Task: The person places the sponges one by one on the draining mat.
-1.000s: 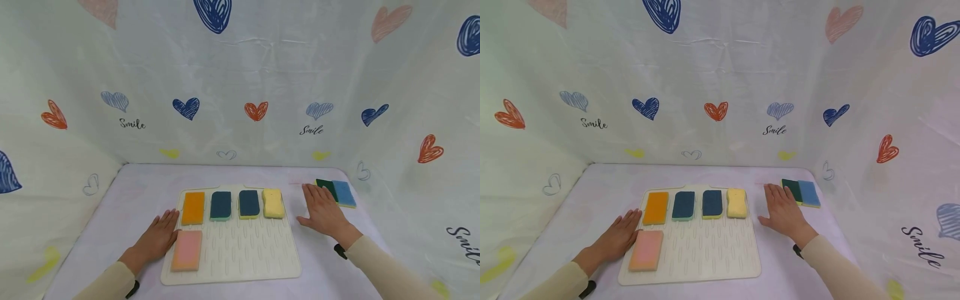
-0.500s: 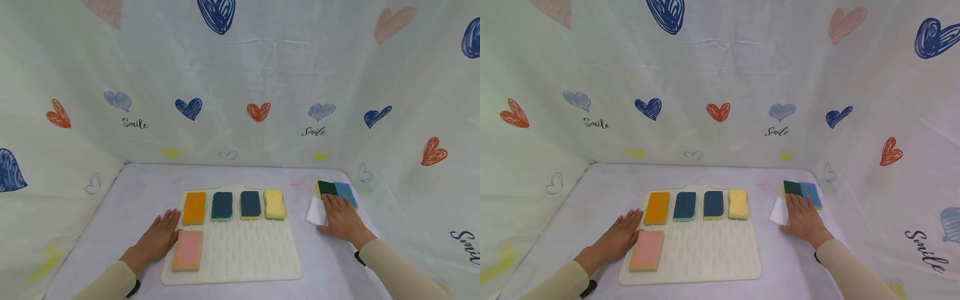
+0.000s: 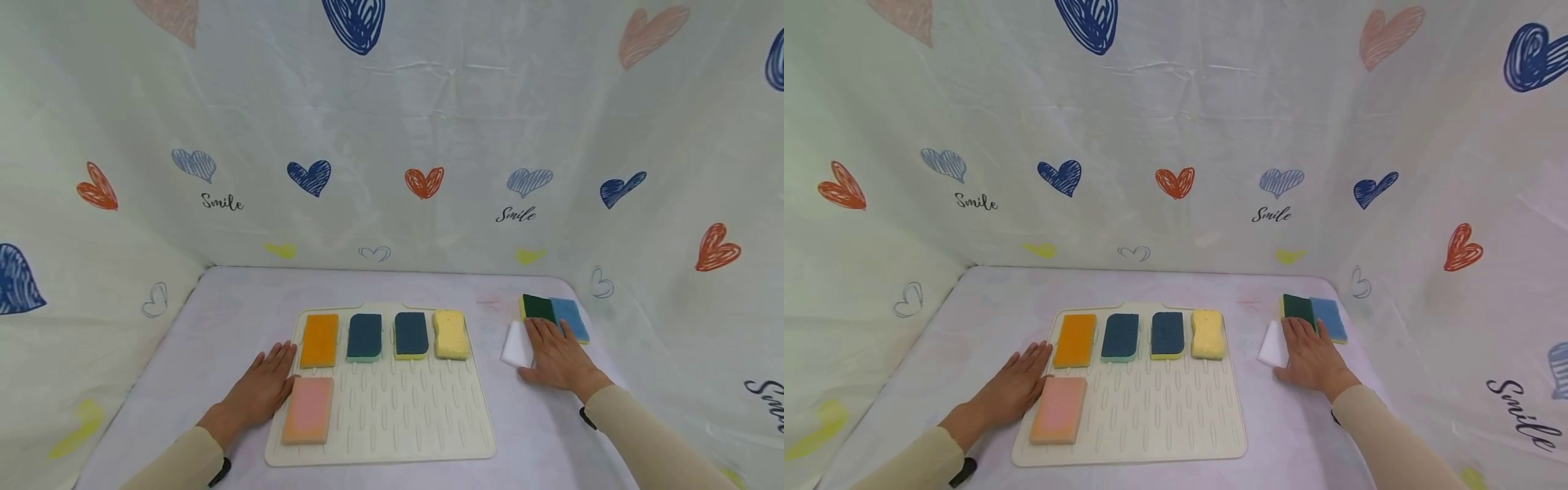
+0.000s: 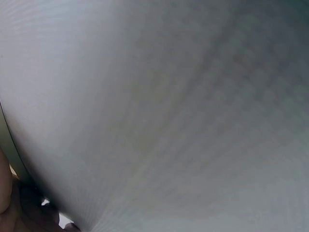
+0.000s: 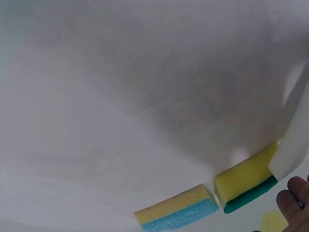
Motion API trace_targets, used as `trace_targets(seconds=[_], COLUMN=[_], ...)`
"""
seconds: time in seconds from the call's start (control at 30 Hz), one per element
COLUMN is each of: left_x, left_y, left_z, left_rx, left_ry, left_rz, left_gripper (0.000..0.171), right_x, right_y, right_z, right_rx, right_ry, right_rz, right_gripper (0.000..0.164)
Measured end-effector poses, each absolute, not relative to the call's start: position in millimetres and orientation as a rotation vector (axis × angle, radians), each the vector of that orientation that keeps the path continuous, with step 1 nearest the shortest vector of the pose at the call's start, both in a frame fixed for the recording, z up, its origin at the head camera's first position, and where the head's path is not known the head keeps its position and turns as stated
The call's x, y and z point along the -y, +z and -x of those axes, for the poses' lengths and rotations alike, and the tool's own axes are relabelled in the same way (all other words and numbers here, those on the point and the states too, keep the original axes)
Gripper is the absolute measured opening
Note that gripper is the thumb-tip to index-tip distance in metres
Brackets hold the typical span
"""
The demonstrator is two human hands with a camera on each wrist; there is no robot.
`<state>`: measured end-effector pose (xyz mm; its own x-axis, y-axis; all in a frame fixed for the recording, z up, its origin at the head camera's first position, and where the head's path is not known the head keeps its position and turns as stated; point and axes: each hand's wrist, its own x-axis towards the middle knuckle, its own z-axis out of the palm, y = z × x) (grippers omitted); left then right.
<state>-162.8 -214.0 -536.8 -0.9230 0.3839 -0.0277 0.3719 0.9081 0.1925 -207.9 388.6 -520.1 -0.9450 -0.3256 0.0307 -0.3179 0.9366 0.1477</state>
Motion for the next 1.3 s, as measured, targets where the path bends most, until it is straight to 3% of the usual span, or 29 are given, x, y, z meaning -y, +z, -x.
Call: trace_targets(seconds=[0.57,1.3], left_x=[212,215], left_y=[-538,-541], left_z=[163,164], left_rx=[-3.001,-2.986], left_ry=[0.288,0.269], left_rz=[-0.594,-0.571], left_gripper=[0.065,0.068], right_x=[-383,-342], right_y=[-516,-468], right_z=[220,218], right_rx=[3.076,2.764], right_ry=[-0.116,-0.362], right_rz=[-0.518,-0.702], right_gripper=[0.107,0.106])
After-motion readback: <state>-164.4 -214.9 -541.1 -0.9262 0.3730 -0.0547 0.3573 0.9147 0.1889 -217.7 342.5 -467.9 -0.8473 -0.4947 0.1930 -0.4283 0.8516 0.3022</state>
